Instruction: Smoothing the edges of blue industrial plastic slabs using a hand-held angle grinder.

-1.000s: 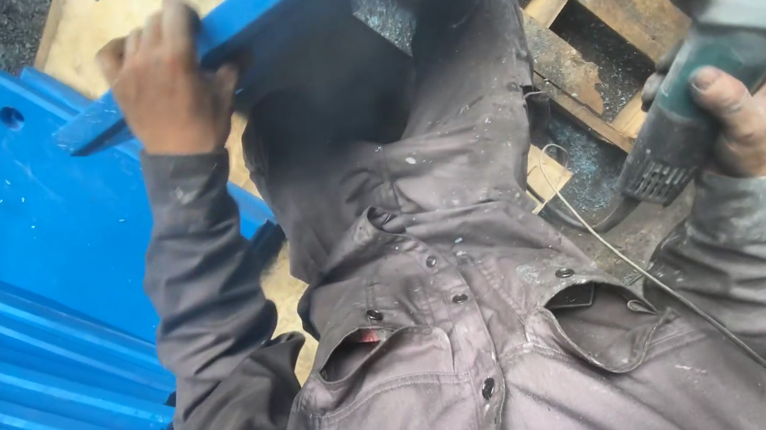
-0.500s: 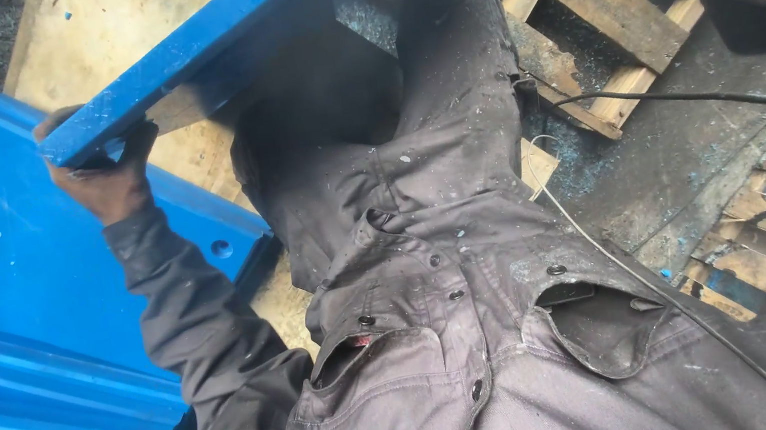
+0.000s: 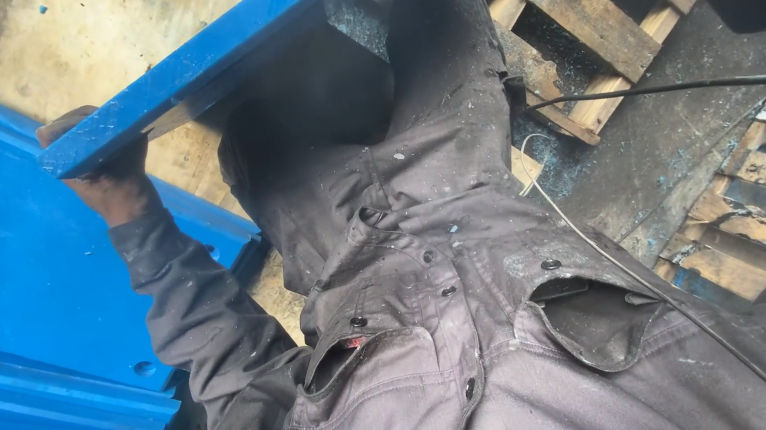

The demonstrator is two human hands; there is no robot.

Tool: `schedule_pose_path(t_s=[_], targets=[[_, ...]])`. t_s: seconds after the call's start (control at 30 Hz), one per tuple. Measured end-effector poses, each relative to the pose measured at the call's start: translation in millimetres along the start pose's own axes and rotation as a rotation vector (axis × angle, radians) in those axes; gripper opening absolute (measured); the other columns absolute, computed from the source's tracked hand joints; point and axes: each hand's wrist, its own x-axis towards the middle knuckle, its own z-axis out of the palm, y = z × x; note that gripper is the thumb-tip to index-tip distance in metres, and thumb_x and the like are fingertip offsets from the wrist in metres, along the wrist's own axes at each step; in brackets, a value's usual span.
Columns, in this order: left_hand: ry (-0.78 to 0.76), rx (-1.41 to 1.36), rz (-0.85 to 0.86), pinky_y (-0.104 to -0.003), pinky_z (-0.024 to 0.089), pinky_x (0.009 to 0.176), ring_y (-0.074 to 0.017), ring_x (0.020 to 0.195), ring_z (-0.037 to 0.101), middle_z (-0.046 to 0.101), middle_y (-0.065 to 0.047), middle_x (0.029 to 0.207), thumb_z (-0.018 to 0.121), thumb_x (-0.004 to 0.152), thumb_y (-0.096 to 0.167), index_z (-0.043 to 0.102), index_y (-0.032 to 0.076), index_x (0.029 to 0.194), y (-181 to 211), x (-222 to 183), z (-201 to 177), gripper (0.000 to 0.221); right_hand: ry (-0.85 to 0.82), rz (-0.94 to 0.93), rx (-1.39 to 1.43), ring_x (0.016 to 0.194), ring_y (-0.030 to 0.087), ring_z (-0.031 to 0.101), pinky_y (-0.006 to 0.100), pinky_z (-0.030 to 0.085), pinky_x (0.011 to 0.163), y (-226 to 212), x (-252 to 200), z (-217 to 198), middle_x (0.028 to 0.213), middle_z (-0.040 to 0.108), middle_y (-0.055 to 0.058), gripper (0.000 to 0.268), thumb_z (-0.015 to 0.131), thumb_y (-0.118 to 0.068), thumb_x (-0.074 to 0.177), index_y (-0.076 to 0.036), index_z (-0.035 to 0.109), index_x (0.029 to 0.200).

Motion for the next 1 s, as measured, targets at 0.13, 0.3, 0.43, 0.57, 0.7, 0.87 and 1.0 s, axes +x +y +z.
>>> schedule_pose_path(t_s=[0.13,0.3,0.43,0.57,0.7,0.87,1.0], targets=[[0.026,-0.007,0.015,-0.042,0.065,0.09,-0.0234,0.102,0.069,0.068,-0.013,0.11,0.08,0.096,-0.002,0.062,0.003,0.113,-5.7,-0.6,-7.4,0.025,0.067,-0.393,0.231,0.083,0.018,0.068,0.028,0.057,0.072,157.0,22.1,56.7,0.095,0.068,0.015,0.033,0.059,-0.028,0.117,0.004,0.066,0.119],[-0.053,0.451,0.274,-0.039,0.06,0.093,-0.0219,0.104,0.067,0.067,-0.011,0.113,0.091,0.089,-0.008,0.061,0.003,0.114,-2.2,7.2,-5.7,0.041,0.01,-0.021,-0.264,0.058,0.026,0.063,0.036,0.053,0.052,-72.3,1.9,-11.9,0.074,0.066,0.02,0.04,0.072,-0.038,0.103,0.002,0.07,0.102],[-0.049,0.316,0.187,-0.038,0.061,0.095,-0.0208,0.108,0.067,0.067,-0.009,0.114,0.091,0.089,-0.01,0.061,0.003,0.118,-14.8,5.1,-8.8,0.044,-0.142,0.077,-0.066,0.064,0.031,0.068,0.043,0.055,0.054,-139.1,-5.9,-24.4,0.084,0.071,0.024,0.043,0.073,-0.039,0.101,0.002,0.071,0.113],[0.007,0.087,0.063,-0.039,0.063,0.094,-0.0206,0.107,0.068,0.067,-0.009,0.114,0.085,0.089,-0.013,0.06,0.005,0.118,-14.3,-0.8,1.4,0.043,-0.043,-0.305,-0.046,0.075,0.031,0.069,0.044,0.055,0.065,-185.2,-4.1,-31.9,0.092,0.071,0.02,0.044,0.08,-0.034,0.095,0.0,0.069,0.12],[-0.041,-0.021,0.03,-0.04,0.064,0.097,-0.0202,0.11,0.067,0.064,-0.008,0.117,0.085,0.092,-0.012,0.054,0.007,0.127,-32.4,-4.4,1.9,0.051,0.084,-0.547,-0.411,0.076,0.035,0.07,0.045,0.058,0.067,-213.6,2.8,-21.6,0.088,0.069,0.02,0.057,0.089,-0.04,0.085,0.002,0.068,0.118],[-0.052,0.131,0.155,-0.04,0.061,0.102,-0.021,0.116,0.067,0.065,-0.008,0.125,0.095,0.092,0.001,0.048,0.007,0.137,-49.0,-10.9,4.9,0.065,0.081,-0.684,-0.485,0.075,0.034,0.07,0.043,0.057,0.063,-265.6,10.0,-7.7,0.088,0.069,0.018,0.066,0.09,-0.048,0.084,0.001,0.066,0.121],[-0.021,0.38,0.302,-0.038,0.059,0.096,-0.0231,0.11,0.068,0.068,-0.009,0.12,0.097,0.093,0.006,0.058,0.005,0.129,-52.5,-12.1,15.1,0.054,0.094,-0.778,-0.482,0.077,0.033,0.07,0.043,0.057,0.065,-313.4,15.5,3.1,0.093,0.069,0.017,0.068,0.09,-0.05,0.083,-0.001,0.065,0.122]])
